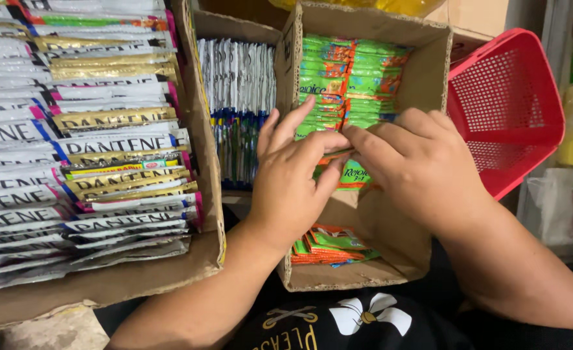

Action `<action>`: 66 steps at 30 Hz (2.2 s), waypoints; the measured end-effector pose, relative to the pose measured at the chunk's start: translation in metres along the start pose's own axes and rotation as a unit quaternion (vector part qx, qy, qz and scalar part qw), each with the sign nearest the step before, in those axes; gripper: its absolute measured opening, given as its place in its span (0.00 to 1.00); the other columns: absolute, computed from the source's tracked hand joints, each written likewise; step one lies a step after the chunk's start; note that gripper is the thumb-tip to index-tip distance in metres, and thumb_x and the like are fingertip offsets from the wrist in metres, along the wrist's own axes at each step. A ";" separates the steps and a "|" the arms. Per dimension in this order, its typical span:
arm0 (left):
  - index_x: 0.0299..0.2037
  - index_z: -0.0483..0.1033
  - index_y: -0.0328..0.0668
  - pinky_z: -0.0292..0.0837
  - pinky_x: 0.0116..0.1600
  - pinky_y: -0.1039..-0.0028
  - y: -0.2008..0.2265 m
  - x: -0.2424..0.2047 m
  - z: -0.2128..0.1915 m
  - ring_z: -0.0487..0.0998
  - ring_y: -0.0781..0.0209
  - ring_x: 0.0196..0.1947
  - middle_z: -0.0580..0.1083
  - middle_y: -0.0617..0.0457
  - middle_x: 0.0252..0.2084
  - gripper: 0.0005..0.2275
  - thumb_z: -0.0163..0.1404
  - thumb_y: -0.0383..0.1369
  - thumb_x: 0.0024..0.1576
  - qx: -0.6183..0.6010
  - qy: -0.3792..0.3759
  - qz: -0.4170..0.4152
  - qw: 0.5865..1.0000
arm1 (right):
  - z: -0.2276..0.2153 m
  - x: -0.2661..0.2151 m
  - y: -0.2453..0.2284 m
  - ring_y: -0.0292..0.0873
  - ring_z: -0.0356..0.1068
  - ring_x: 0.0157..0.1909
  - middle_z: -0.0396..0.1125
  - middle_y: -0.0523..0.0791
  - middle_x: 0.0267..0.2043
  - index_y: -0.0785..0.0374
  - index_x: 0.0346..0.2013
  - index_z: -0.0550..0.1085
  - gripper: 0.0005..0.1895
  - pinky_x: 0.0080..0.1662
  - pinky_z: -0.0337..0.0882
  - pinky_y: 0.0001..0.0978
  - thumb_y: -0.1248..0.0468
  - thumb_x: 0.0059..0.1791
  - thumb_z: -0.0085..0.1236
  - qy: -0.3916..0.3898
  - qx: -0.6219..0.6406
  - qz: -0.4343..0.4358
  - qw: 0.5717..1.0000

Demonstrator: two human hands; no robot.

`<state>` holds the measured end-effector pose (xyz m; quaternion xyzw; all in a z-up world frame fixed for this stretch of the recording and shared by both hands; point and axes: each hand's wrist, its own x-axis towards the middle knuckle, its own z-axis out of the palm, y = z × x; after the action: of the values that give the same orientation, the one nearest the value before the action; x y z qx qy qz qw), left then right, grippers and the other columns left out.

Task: The person sits on the floor and organizes small shampoo sachets from a red basket into a cardboard box. They pick up sachets, align them, and place them in neat rows within the box, occasionally adjusting the stack to ensure they fit properly.

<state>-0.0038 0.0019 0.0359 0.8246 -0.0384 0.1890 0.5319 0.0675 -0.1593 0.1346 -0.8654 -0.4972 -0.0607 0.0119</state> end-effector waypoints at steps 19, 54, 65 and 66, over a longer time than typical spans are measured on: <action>0.65 0.66 0.40 0.57 0.77 0.56 -0.006 0.002 0.001 0.62 0.39 0.73 0.60 0.38 0.72 0.22 0.58 0.27 0.61 -0.040 0.031 -0.078 0.996 | 0.103 -0.030 0.129 0.48 0.73 0.41 0.73 0.44 0.35 0.58 0.37 0.73 0.04 0.71 0.57 0.53 0.66 0.56 0.54 -0.056 -0.141 0.148 0.977; 0.63 0.66 0.44 0.57 0.77 0.61 -0.018 -0.008 0.009 0.61 0.43 0.73 0.59 0.42 0.71 0.19 0.58 0.27 0.64 -0.024 0.043 -0.044 0.998 | 0.026 -0.057 0.014 0.56 0.72 0.49 0.73 0.51 0.47 0.64 0.53 0.76 0.17 0.52 0.68 0.49 0.63 0.50 0.64 -0.041 0.040 0.133 0.989; 0.62 0.66 0.46 0.58 0.76 0.63 -0.035 -0.013 0.018 0.61 0.45 0.72 0.60 0.44 0.70 0.21 0.60 0.26 0.62 -0.018 0.068 -0.011 0.997 | 0.054 -0.079 -0.053 0.60 0.73 0.40 0.74 0.54 0.37 0.50 0.62 0.72 0.28 0.46 0.70 0.52 0.60 0.45 0.58 -0.343 0.217 0.156 0.900; 0.62 0.66 0.46 0.57 0.76 0.63 -0.037 -0.014 0.018 0.61 0.45 0.72 0.61 0.44 0.70 0.21 0.60 0.26 0.62 -0.015 0.068 -0.008 0.998 | 0.054 -0.078 -0.054 0.59 0.73 0.41 0.75 0.54 0.38 0.48 0.62 0.71 0.28 0.46 0.70 0.51 0.60 0.46 0.57 -0.347 0.209 0.151 0.902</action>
<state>-0.0023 -0.0006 -0.0072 0.8020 0.0020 0.2398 0.5471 -0.0127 -0.1951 0.0697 -0.8742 -0.3345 0.3508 0.0283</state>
